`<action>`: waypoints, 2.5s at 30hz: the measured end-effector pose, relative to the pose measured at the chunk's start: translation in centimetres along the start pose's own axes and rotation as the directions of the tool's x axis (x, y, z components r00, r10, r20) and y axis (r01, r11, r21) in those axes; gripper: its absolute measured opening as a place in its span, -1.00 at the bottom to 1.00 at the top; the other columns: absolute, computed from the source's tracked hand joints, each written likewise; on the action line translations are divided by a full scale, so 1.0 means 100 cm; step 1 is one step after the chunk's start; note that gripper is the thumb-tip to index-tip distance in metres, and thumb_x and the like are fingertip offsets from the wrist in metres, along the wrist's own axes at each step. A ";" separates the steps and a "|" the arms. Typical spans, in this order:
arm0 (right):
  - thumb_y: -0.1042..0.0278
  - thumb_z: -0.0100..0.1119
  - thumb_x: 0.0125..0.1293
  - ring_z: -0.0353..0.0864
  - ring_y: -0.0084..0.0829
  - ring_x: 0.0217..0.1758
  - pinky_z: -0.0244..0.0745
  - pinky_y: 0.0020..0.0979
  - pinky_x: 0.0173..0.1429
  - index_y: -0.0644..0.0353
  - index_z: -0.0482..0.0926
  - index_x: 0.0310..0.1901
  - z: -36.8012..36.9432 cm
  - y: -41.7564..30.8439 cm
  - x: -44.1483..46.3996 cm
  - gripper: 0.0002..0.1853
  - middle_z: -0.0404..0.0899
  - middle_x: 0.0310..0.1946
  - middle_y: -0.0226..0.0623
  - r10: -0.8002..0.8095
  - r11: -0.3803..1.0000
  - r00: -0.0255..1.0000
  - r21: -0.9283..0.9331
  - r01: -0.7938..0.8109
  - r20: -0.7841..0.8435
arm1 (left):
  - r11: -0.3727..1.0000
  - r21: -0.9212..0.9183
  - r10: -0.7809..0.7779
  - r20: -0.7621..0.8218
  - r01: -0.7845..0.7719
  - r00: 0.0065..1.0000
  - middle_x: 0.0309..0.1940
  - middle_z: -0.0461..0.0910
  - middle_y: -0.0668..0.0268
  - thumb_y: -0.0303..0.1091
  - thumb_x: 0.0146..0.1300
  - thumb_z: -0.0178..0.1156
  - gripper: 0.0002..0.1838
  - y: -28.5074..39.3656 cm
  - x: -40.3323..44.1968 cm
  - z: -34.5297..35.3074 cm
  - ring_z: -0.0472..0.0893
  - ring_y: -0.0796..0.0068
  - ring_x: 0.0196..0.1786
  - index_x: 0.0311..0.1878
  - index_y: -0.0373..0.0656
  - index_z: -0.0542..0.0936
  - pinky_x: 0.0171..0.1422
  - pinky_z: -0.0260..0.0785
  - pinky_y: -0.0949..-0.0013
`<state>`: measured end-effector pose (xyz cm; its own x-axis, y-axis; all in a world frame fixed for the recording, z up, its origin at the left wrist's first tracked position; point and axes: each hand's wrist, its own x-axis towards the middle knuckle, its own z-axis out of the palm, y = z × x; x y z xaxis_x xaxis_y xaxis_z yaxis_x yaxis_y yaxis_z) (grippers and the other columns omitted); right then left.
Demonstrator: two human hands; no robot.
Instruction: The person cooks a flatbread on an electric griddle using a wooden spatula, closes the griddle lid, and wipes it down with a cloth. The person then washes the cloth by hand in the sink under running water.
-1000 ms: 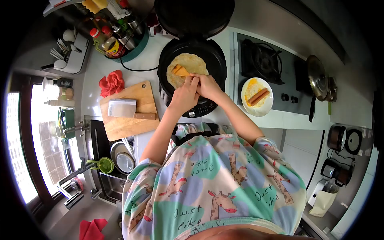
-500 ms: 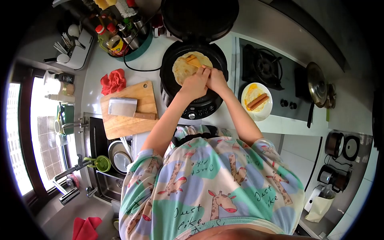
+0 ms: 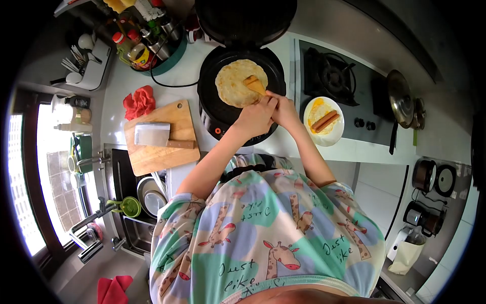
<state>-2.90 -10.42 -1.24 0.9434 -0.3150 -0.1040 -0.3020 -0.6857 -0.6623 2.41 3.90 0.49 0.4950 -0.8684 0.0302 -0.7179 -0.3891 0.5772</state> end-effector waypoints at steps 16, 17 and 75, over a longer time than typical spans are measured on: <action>0.36 0.26 0.23 0.71 0.00 -0.07 0.61 -0.26 -0.01 0.19 0.60 0.18 -0.002 0.018 -0.042 -0.55 0.69 -0.18 0.10 -0.004 0.998 0.999 0.057 0.006 -0.035 | 0.989 -0.105 0.091 -0.084 -0.099 0.992 0.04 0.47 -0.02 -0.39 0.05 0.35 -0.38 0.020 -0.024 0.029 0.60 -0.07 0.06 0.19 -0.27 0.36 0.12 0.52 0.09; 0.36 0.26 0.23 0.71 0.00 -0.08 0.61 -0.26 -0.01 0.18 0.60 0.18 -0.004 0.013 -0.044 -0.55 0.68 -0.19 0.11 0.005 0.998 0.999 0.061 -0.002 -0.038 | 0.991 -0.095 0.090 -0.090 -0.098 0.992 0.05 0.46 -0.01 -0.39 0.05 0.36 -0.38 0.022 -0.025 0.026 0.59 -0.07 0.07 0.19 -0.27 0.36 0.13 0.51 0.10; 0.19 0.28 0.22 0.66 0.03 0.04 0.59 -0.18 0.11 0.17 0.60 0.17 0.030 -0.005 0.033 -0.51 0.66 -0.06 0.09 0.038 0.998 0.999 0.042 -0.037 -0.026 | 0.995 0.044 -0.091 -0.054 0.093 0.994 0.11 0.45 -0.02 -0.49 -0.02 0.25 -0.39 -0.025 0.014 -0.004 0.59 -0.03 0.11 0.18 -0.28 0.36 0.13 0.54 0.09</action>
<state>0.75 -9.15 -3.53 0.9274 -0.3578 -0.1092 -0.3302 -0.6454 -0.6888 5.10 3.78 -0.55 0.5837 -0.8117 0.0212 -0.6896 -0.4818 0.5407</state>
